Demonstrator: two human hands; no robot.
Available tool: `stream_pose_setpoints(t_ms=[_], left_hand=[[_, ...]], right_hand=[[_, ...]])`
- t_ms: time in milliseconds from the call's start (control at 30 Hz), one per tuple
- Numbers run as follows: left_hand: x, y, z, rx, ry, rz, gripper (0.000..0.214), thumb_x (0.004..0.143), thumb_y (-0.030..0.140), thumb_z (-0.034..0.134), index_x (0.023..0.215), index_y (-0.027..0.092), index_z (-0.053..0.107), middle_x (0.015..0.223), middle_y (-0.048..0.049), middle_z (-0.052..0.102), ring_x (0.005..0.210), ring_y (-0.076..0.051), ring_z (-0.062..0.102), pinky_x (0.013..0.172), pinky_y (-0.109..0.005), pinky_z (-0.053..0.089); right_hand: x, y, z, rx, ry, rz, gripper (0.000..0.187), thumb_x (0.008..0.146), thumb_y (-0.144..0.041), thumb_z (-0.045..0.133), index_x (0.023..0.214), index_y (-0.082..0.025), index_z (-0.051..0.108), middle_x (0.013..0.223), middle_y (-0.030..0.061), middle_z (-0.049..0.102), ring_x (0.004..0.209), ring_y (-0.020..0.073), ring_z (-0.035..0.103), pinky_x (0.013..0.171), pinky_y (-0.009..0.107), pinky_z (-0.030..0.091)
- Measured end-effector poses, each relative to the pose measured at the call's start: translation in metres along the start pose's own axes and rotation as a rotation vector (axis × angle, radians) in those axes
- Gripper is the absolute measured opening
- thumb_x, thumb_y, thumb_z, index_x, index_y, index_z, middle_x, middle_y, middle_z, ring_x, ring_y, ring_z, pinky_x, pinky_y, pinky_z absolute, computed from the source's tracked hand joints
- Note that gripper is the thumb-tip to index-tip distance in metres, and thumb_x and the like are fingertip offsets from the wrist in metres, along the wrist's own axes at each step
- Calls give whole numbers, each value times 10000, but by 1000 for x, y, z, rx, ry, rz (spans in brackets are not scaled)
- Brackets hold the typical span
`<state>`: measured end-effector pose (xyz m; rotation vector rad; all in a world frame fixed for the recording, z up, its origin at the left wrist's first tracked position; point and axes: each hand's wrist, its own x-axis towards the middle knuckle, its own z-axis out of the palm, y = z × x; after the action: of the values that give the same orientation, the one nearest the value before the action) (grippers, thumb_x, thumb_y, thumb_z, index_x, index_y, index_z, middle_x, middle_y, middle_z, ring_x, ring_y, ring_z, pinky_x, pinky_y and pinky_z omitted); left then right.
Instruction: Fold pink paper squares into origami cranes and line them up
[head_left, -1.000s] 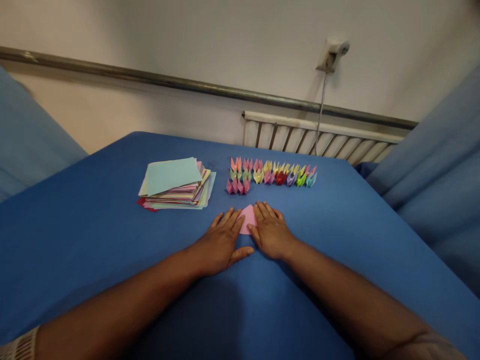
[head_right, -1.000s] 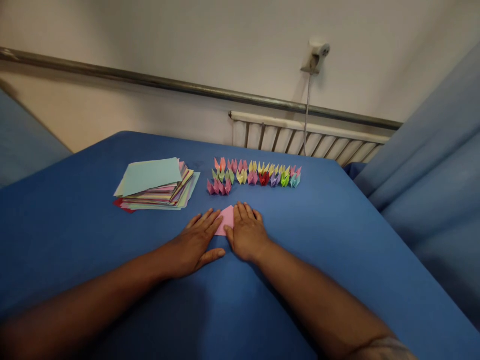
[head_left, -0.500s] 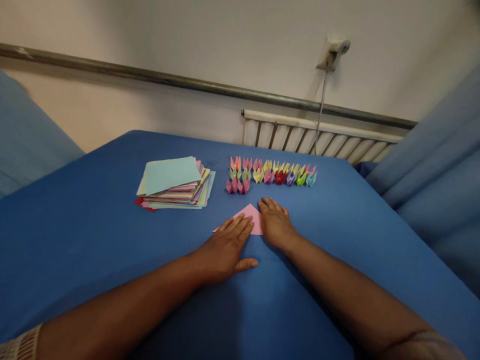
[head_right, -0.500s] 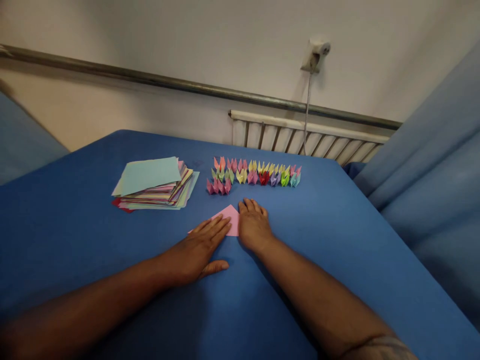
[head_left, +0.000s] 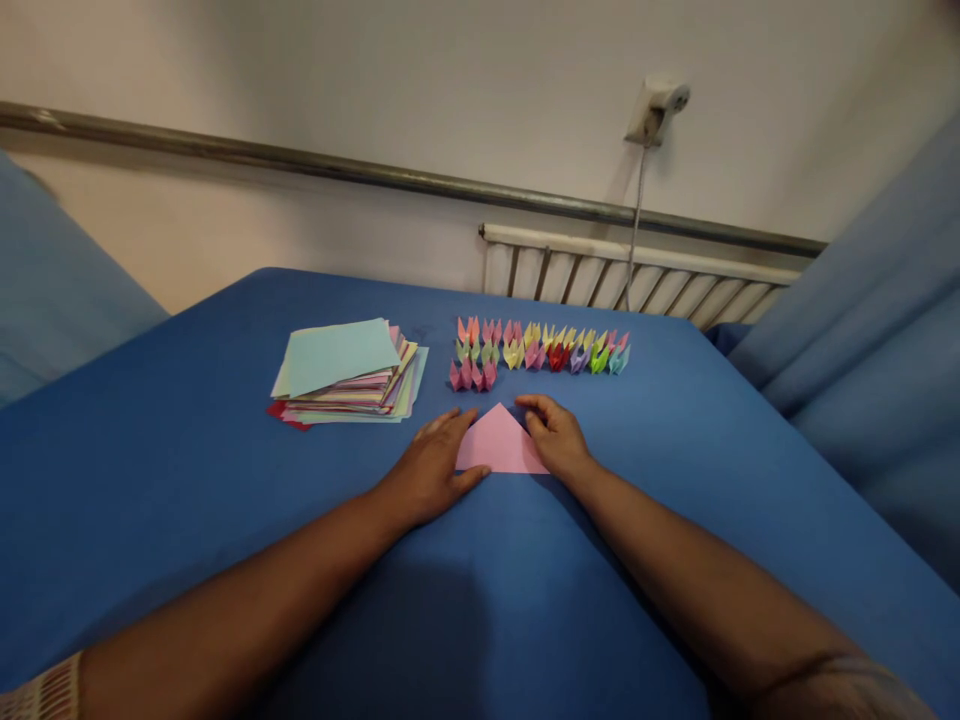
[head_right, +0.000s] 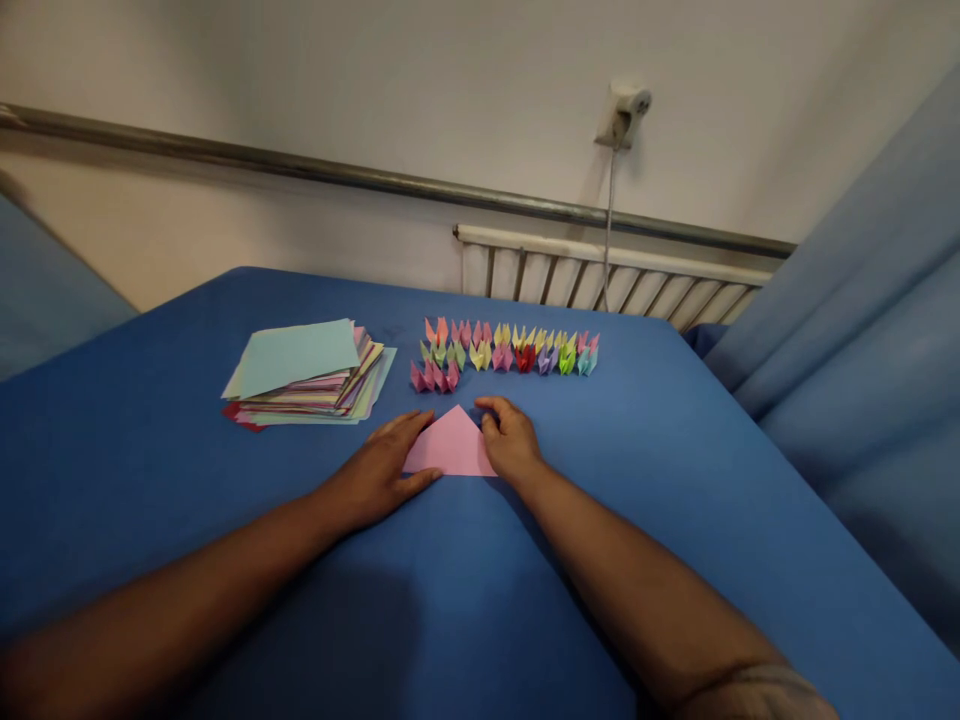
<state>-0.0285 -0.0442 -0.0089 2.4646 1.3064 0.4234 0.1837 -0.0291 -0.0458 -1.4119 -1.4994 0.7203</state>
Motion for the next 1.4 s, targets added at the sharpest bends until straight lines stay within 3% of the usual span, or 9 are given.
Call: stream_pose_setpoints(t_ms=[200, 367, 567, 733, 833, 1033, 1133, 1233, 1400], left_hand=[[1, 9, -7, -176, 52, -45, 655, 764, 366, 622, 1363, 165, 450, 1317, -123, 553, 1168, -293, 532, 1005, -415, 395], [5, 9, -14, -470, 44, -155, 253, 781, 412, 603, 845, 183, 689, 793, -24, 682, 775, -222, 619, 723, -307, 463], [8, 8, -17, -1046, 140, -337, 422, 684, 440, 730, 969, 134, 673, 902, -49, 707, 783, -199, 627, 686, -272, 466], [8, 10, -15, -1372, 193, -383, 439, 652, 383, 784, 987, 124, 668, 972, -92, 720, 846, -217, 656, 803, -327, 490], [8, 11, -15, -1389, 223, -398, 443, 646, 370, 791, 985, 115, 664, 936, -94, 722, 822, -222, 662, 786, -347, 505], [11, 7, -13, -1171, 346, -453, 370, 633, 383, 791, 843, 110, 656, 801, -62, 702, 678, -167, 629, 639, -281, 503], [11, 9, -15, -1157, 342, -378, 470, 687, 392, 744, 1062, 138, 620, 872, -58, 708, 732, -184, 651, 676, -303, 521], [7, 13, -20, -1100, 312, -248, 694, 795, 380, 627, 1415, 233, 352, 974, -49, 707, 791, -200, 666, 728, -348, 535], [1, 13, -30, -897, 202, -125, 586, 791, 248, 513, 1372, 194, 461, 1217, -93, 635, 1086, -251, 603, 932, -399, 486]], right_hand=[[2, -3, 0, 303, 44, 39, 257, 831, -318, 505, 983, -179, 659, 996, 71, 712, 963, 191, 645, 933, 383, 457], [5, -9, -12, 508, -57, 157, 398, 829, -483, 543, 1035, -162, 658, 1063, 115, 703, 1032, 227, 639, 916, 389, 452], [6, -24, -30, 558, -310, 126, 881, 848, -749, 50, 1194, -149, 595, 1225, 150, 631, 1151, 240, 575, 945, 418, 432], [-3, -27, -17, 602, -325, 74, 623, 724, -655, 612, 1129, -180, 619, 1140, 104, 677, 1027, 233, 629, 917, 383, 456], [-6, -24, -7, 686, -283, 117, 443, 634, -442, 777, 978, -192, 653, 976, 50, 720, 851, 200, 659, 841, 373, 493], [-3, -21, -5, 677, -79, 134, 291, 670, -382, 732, 850, -200, 593, 724, -15, 684, 625, 149, 618, 644, 293, 496], [-3, -22, -4, 687, -69, 111, 339, 705, -380, 696, 970, -214, 564, 639, -45, 640, 549, 138, 583, 589, 277, 479], [-4, -22, -5, 670, -19, 115, 459, 738, -375, 658, 1143, -210, 521, 544, -84, 562, 436, 106, 481, 491, 239, 413], [-4, -24, -14, 619, 17, 76, 734, 784, -330, 605, 1444, -270, 289, 515, -109, 480, 395, 93, 356, 443, 218, 322]])
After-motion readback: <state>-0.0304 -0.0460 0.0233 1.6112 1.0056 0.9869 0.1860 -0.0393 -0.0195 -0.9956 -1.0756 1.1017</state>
